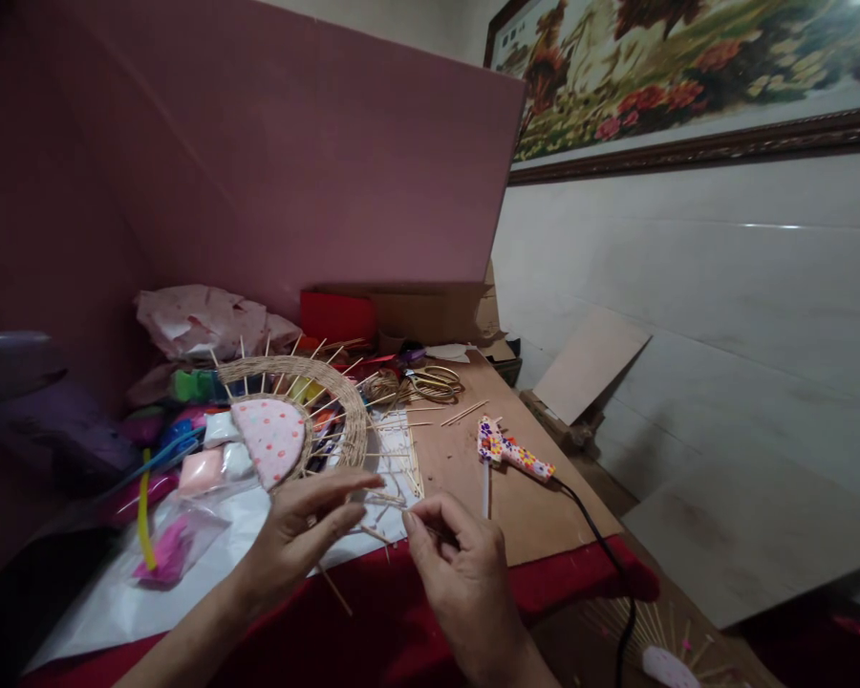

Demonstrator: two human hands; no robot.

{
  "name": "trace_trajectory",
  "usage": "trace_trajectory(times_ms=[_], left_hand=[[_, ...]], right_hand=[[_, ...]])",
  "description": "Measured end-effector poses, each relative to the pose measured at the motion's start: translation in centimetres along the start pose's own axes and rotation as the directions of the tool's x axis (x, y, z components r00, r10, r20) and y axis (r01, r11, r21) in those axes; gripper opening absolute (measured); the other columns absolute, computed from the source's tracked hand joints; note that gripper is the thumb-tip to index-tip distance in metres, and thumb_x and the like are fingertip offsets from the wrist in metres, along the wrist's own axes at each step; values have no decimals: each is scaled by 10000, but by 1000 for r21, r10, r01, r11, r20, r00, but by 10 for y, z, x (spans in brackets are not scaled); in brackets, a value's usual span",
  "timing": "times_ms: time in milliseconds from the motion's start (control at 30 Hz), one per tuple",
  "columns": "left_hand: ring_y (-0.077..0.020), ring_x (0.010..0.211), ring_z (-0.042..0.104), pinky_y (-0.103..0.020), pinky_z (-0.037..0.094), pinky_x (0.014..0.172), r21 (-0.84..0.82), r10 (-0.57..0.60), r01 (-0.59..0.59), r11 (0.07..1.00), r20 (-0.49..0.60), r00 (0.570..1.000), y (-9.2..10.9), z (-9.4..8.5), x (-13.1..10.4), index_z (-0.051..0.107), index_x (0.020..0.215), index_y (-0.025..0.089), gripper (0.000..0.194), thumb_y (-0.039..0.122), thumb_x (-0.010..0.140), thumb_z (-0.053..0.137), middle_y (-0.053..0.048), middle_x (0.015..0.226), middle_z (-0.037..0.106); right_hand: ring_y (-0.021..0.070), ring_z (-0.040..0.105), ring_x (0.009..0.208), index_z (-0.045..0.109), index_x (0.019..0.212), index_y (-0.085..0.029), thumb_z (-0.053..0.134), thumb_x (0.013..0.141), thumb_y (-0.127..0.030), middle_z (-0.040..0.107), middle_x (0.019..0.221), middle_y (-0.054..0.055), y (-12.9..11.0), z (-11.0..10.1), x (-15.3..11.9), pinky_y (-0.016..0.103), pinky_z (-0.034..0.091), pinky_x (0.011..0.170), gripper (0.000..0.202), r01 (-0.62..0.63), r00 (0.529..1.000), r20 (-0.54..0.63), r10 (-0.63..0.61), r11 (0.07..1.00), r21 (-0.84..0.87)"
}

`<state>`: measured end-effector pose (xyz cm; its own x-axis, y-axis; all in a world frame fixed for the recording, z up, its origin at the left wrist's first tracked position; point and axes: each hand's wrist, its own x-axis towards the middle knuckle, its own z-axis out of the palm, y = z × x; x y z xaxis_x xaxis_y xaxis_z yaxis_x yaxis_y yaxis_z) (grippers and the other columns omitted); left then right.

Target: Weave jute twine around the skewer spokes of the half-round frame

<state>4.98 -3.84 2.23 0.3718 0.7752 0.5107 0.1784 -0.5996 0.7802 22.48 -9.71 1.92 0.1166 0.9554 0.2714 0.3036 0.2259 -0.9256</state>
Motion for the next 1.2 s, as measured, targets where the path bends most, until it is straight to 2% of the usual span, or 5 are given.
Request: trace_trajectory(times_ms=[300, 467, 767, 1000, 1200], left_hand=[[-46, 381, 278, -173, 212, 370, -340, -432, 340, 877, -245, 868, -12, -4, 7, 537, 657, 148, 304, 410, 811, 519, 75, 430, 354], [-134, 651, 517, -249, 427, 587, 130, -118, 230, 964, -569, 814, -18, -17, 11, 617, 766, 160, 134, 283, 786, 567, -13, 670, 584], [-120, 641, 559, -227, 435, 603, 41, 80, -90, 995, 195, 977, -1, 10, -2, 655, 811, 164, 127, 178, 811, 529, -47, 717, 639], [-46, 372, 317, -172, 238, 354, -328, -473, 368, 870, -343, 812, -15, -8, 8, 588, 696, 150, 253, 377, 800, 543, 56, 476, 449], [-184, 980, 573, -316, 451, 859, 165, 15, 94, 982, -560, 829, -14, -15, 9, 640, 1019, 175, 237, 214, 808, 539, -76, 1042, 631]], right_hand=[[89, 392, 483, 583, 679, -165, 528, 829, -349, 453, 554, -24, 4, -3, 2, 191, 319, 435, 243, 55, 998, -39, -58, 995, -79], [98, 414, 494, 575, 670, -170, 510, 836, -370, 463, 558, -19, 6, -5, 1, 196, 322, 440, 269, 42, 997, -65, -49, 993, -115], [88, 463, 497, 603, 732, -176, 507, 852, -295, 555, 592, -17, 2, 13, 3, 172, 352, 466, 195, 153, 988, 28, -151, 975, -160], [89, 428, 490, 576, 678, -170, 499, 853, -331, 488, 555, -26, 1, 5, 3, 179, 338, 455, 250, 136, 990, -19, -141, 975, -174], [89, 441, 497, 579, 677, -168, 502, 851, -326, 500, 563, -22, 4, 5, 2, 173, 343, 455, 247, 125, 991, -20, -130, 976, -179]])
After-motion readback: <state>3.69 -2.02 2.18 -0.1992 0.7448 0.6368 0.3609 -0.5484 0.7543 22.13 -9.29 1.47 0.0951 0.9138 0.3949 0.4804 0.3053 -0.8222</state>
